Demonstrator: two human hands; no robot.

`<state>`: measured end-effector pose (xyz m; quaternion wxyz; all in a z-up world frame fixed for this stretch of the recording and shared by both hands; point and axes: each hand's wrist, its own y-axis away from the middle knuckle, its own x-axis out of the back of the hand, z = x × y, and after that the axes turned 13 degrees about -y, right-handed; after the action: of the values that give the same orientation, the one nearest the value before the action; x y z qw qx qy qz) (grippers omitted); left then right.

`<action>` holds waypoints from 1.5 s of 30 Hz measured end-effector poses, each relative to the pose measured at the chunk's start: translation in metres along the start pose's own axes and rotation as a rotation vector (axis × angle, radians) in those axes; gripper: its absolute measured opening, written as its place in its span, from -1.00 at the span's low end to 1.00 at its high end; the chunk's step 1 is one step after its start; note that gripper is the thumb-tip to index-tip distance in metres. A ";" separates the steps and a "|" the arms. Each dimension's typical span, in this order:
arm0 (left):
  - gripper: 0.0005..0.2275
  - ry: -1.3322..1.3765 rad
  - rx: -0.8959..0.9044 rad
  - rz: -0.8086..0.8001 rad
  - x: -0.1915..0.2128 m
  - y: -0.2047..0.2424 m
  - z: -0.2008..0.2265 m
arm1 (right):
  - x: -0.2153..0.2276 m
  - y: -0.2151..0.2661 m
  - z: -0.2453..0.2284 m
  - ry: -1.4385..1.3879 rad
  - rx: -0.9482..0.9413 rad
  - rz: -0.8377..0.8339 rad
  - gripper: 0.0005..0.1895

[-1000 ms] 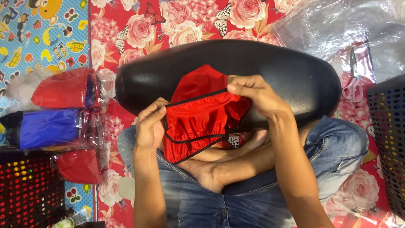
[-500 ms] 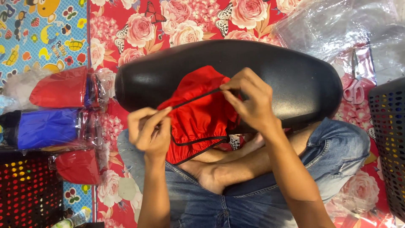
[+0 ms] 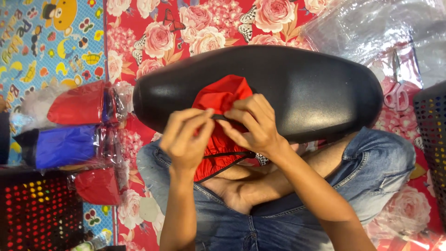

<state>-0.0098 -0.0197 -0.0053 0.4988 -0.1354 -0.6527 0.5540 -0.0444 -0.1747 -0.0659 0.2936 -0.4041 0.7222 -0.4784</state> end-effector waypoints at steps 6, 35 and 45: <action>-0.80 -0.097 0.168 0.093 0.010 -0.004 -0.021 | -0.003 0.001 0.005 -0.074 -0.079 -0.136 -0.86; -0.91 0.422 0.878 -0.625 0.034 0.058 -0.050 | 0.055 -0.019 0.025 -0.599 -1.087 -0.482 -0.91; -0.90 0.868 1.358 -0.378 0.029 0.078 -0.036 | 0.067 0.023 0.056 -0.845 -1.436 -0.367 -0.69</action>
<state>-0.0234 0.0499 -0.0618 0.7643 0.1058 0.0630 0.6330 -0.0398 -0.2532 -0.1106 0.1292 -0.7474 0.6033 0.2464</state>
